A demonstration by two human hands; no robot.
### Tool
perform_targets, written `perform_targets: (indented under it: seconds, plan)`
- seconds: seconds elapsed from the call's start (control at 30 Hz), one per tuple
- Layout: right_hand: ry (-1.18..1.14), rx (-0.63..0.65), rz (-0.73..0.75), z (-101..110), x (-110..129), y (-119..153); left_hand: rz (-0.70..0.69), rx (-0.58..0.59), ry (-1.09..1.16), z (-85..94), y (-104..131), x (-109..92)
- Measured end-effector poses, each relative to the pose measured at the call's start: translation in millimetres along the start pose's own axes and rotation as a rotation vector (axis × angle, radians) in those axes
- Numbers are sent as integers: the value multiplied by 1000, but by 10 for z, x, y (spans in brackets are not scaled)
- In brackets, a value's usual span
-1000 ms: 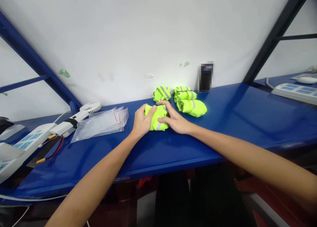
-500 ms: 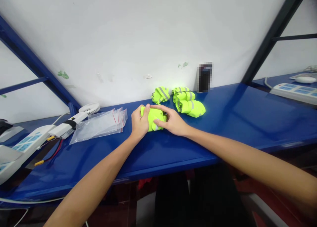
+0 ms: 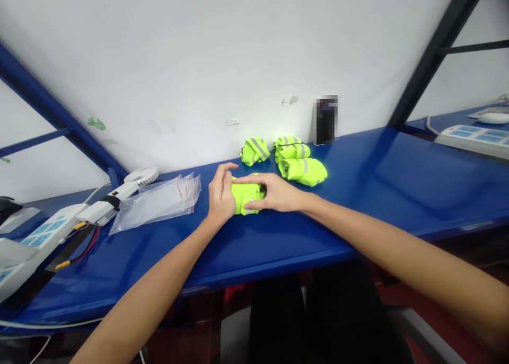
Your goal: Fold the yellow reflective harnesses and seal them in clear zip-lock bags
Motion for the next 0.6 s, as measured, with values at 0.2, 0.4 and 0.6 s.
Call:
perform_targets:
  seconds: [0.2, 0.4, 0.6]
  plan:
    - [15, -112, -103, 60, -154, 69, -139, 308, -124, -125, -75, -27]
    - [26, -153, -163, 82, -168, 87, -96, 225, -539, 910, -519, 430]
    - [78, -229, -188, 130, -201, 92, 412, 698, -578, 1220, -203, 1192]
Point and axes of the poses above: each hand's wrist, its own y-axis away from the middle knuckle, its own z-axis out of the back of the hand, x = y × z, the point moved 9 cm from there along -y, towards the middle knuckle, and after that the axes turned 1 degree about -y, right-handed, at the moved point
